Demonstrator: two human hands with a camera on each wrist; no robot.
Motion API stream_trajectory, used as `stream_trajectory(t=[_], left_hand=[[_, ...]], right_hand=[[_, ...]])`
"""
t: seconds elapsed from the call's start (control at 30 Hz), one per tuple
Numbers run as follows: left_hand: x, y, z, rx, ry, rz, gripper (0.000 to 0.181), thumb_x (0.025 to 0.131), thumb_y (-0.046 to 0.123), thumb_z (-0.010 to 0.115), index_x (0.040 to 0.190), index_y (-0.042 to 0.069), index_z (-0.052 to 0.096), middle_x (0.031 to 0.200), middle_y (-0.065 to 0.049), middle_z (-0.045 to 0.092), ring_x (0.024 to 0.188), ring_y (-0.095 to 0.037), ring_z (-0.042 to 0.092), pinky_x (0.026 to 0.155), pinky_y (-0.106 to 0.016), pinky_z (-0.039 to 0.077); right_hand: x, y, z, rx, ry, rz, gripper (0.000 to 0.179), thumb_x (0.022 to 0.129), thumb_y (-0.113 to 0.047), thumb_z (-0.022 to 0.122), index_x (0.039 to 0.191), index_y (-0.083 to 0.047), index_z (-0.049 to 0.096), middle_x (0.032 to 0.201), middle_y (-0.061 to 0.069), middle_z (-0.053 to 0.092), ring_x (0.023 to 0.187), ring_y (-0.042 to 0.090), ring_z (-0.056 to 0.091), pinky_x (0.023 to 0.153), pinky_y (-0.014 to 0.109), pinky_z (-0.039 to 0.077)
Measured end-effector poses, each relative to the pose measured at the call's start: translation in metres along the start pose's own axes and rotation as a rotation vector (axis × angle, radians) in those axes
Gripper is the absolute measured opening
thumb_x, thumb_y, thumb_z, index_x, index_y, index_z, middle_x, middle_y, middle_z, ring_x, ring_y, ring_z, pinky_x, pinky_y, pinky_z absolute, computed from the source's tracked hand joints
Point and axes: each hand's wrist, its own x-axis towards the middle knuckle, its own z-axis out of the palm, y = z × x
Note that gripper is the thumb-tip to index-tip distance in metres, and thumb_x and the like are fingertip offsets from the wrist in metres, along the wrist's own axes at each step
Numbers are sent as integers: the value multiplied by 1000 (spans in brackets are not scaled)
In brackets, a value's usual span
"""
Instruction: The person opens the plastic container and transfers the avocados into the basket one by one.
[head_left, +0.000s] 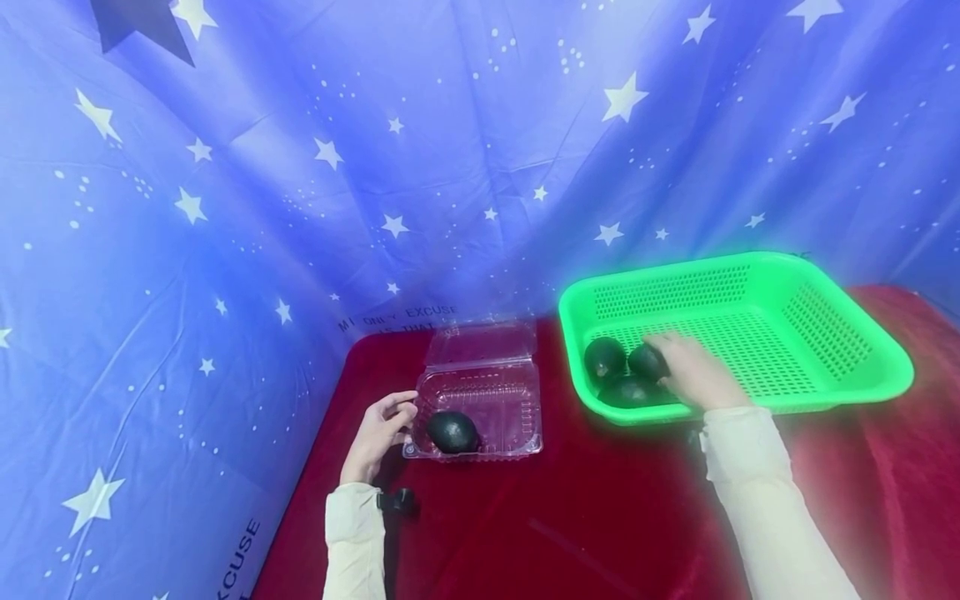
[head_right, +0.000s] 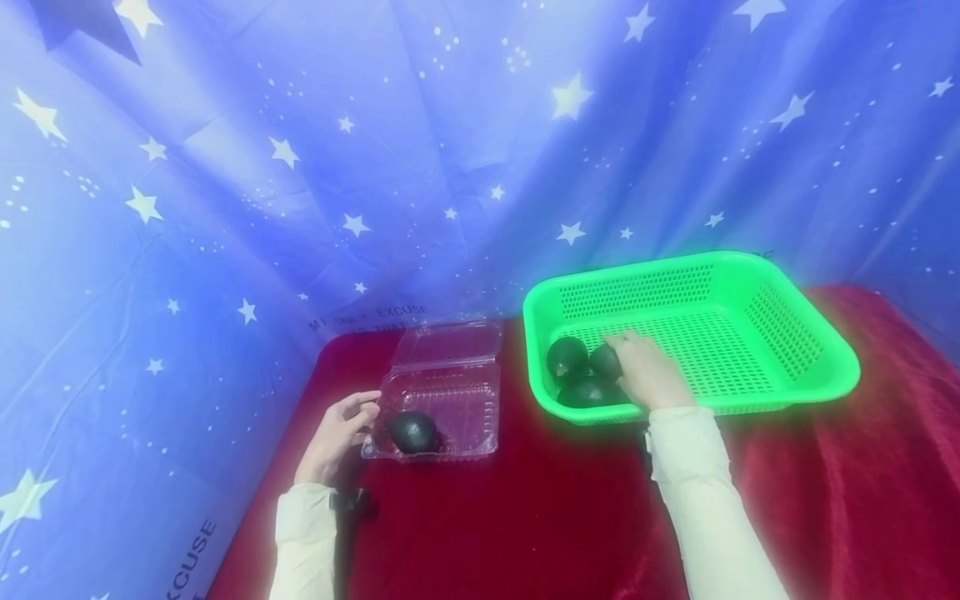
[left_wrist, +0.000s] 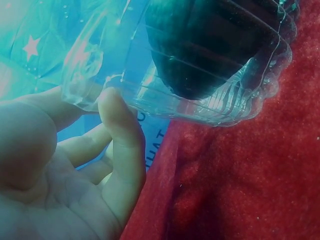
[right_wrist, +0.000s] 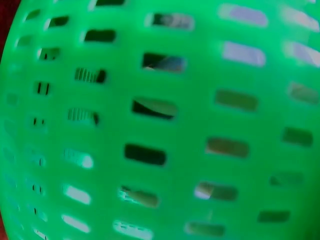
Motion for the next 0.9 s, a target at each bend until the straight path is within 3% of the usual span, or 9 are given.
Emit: stream_trajectory(t=[0.13, 0.57, 0.9], left_hand=[[2, 1, 0, -4, -1, 2, 39, 91, 4, 62, 130, 0, 60, 94, -3, 64, 74, -12, 59, 57, -23, 52], [2, 7, 1, -13, 3, 6, 40, 91, 2, 62, 131, 0, 60, 96, -7, 64, 74, -13, 58, 57, -23, 52], [-1, 2, -1, -4, -2, -1, 39, 91, 2, 62, 130, -1, 60, 95, -7, 64, 75, -12, 56, 57, -23, 52]], right_hand=[[1, 2, -1, -8, -12, -4, 64, 76, 4, 75, 135, 11, 50, 130, 34, 54, 118, 53, 51, 98, 64, 43], [3, -3, -7, -2, -20, 20, 59, 85, -7, 71, 137, 11, 48, 136, 35, 49, 124, 54, 46, 102, 66, 38], [4, -24, -3, 59, 64, -17, 51, 90, -12, 68, 133, 10, 52, 135, 34, 51, 127, 53, 44, 107, 66, 33]])
